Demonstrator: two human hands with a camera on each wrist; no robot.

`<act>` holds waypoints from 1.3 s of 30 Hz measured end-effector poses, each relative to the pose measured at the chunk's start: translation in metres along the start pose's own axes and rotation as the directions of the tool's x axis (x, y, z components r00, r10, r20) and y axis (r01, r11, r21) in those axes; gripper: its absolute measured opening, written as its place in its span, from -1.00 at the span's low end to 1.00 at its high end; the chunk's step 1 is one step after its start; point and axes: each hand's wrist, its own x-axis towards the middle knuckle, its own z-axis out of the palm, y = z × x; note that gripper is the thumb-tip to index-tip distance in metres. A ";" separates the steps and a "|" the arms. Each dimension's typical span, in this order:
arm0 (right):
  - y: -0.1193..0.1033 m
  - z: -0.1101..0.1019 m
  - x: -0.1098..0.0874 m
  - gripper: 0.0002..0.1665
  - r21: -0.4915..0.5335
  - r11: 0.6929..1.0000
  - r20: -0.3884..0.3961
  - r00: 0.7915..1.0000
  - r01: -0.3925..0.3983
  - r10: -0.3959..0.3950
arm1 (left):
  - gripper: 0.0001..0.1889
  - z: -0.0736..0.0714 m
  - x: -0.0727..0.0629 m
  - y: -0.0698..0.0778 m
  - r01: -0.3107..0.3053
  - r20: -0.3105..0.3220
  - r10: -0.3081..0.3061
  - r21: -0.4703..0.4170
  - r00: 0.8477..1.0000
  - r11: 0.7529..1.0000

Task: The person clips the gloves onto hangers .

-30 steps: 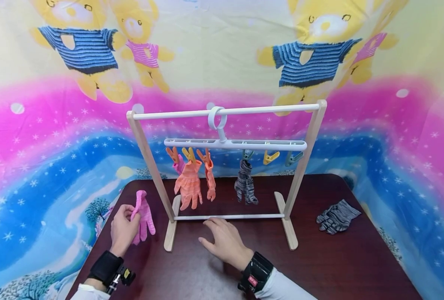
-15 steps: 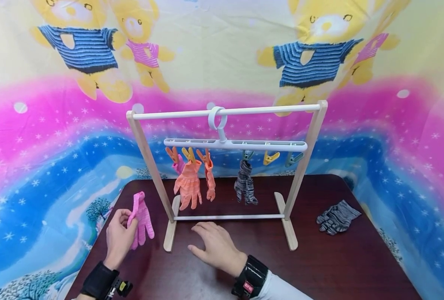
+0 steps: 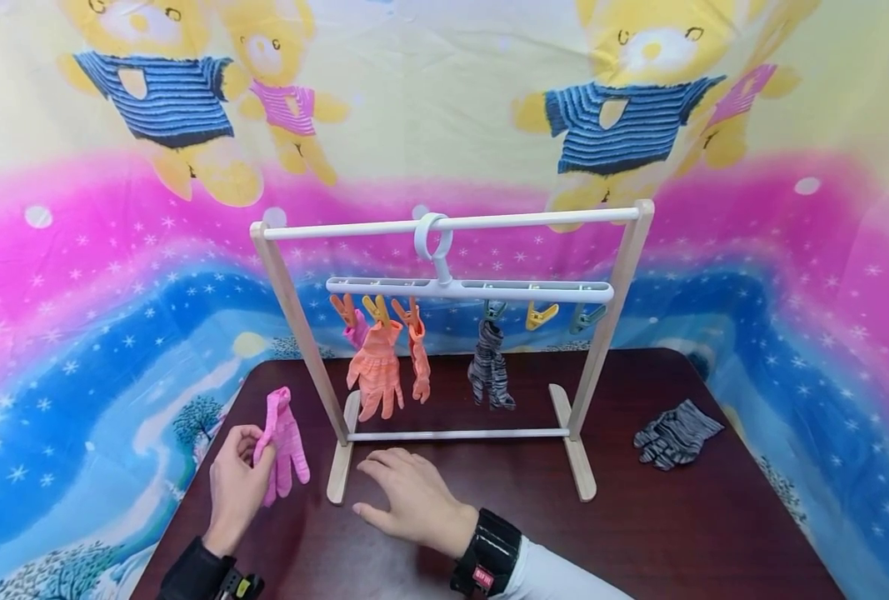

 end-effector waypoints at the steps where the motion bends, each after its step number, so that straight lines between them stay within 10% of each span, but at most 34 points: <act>1: -0.001 0.000 -0.001 -0.39 -0.004 1.000 0.002 1.000 0.006 -0.006 | -0.81 0.000 -0.001 0.001 -0.002 -0.002 0.002 0.008 1.000 1.000; 17: 0.005 -0.009 -0.019 -0.38 -0.069 0.997 0.011 0.999 0.041 -0.040 | -0.72 0.005 -0.016 0.018 -0.173 -0.033 0.170 -0.147 0.985 0.974; 39: 0.045 -0.023 -0.050 -0.39 -0.041 0.990 0.000 0.991 -0.134 0.134 | -0.68 0.030 -0.037 0.055 -0.165 0.089 0.206 -0.338 0.974 0.926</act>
